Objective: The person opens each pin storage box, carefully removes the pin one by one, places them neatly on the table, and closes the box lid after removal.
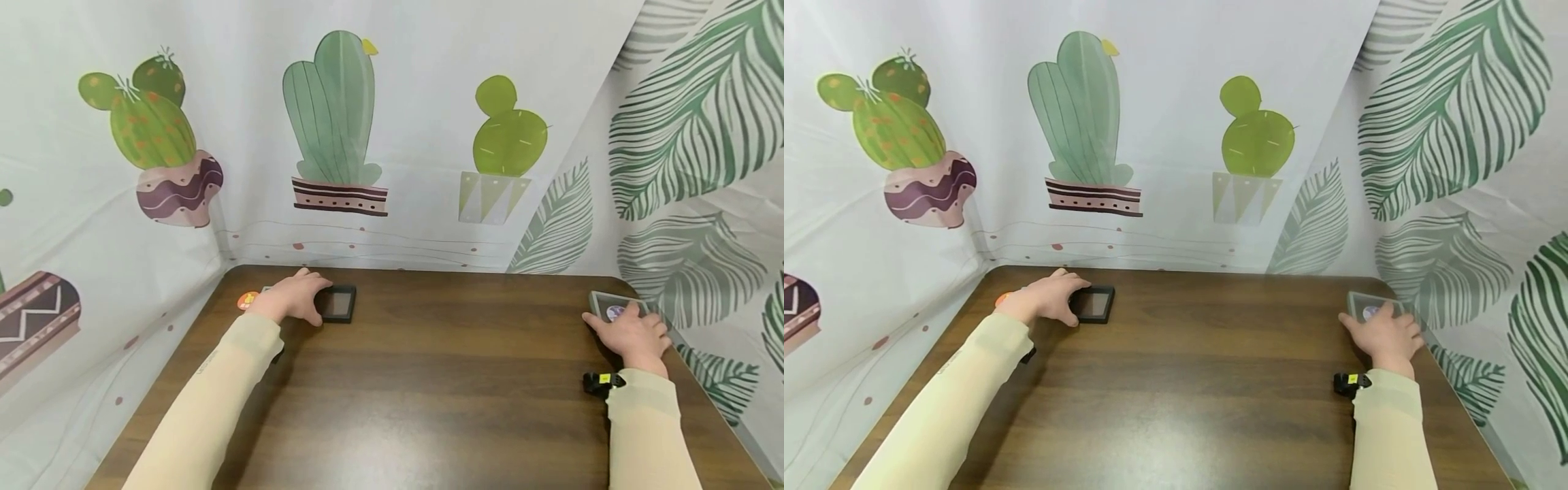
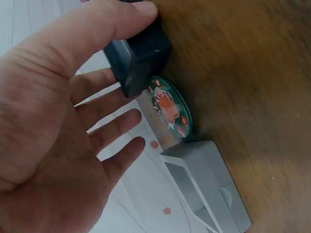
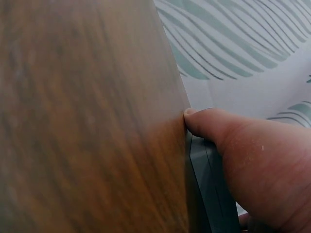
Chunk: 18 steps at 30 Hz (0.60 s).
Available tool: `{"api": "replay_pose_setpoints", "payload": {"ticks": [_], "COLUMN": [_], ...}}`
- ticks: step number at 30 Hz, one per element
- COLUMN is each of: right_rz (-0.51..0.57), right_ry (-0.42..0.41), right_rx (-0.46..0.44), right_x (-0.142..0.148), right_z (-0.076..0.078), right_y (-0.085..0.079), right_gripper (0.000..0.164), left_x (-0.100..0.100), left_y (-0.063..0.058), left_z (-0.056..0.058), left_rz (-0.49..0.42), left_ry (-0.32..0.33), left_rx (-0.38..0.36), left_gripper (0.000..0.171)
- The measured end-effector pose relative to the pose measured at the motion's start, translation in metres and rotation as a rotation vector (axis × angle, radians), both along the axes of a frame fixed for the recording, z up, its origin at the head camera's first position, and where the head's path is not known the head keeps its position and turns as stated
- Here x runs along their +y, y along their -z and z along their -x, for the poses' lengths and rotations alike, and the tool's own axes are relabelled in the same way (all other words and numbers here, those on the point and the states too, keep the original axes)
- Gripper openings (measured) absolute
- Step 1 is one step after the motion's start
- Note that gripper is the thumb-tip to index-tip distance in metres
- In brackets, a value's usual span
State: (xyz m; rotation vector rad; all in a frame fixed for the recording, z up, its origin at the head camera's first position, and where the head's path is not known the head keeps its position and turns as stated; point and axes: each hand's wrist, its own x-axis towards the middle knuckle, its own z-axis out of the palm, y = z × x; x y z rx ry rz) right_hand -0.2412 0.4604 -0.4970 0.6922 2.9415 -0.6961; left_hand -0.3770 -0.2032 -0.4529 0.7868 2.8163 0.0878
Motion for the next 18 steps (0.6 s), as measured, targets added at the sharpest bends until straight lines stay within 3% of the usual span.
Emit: {"api": "replay_pose_setpoints", "payload": {"ticks": [11,18], "right_rz": [-0.008,-0.030], "right_ry": [0.017,0.028], "right_rx": [0.012,0.032], "right_x": [-0.004,-0.005], "right_z": [0.001,0.003], "right_y": [-0.002,0.001], "right_gripper": [0.125,0.120], "left_x": [0.008,0.004], "left_y": [-0.011,-0.001], "left_z": [-0.001,0.008], "left_rz": [0.000,0.008], "left_ry": [-0.094,-0.089], "left_rx": [-0.081,-0.078], "left_gripper": [0.094,0.095]}}
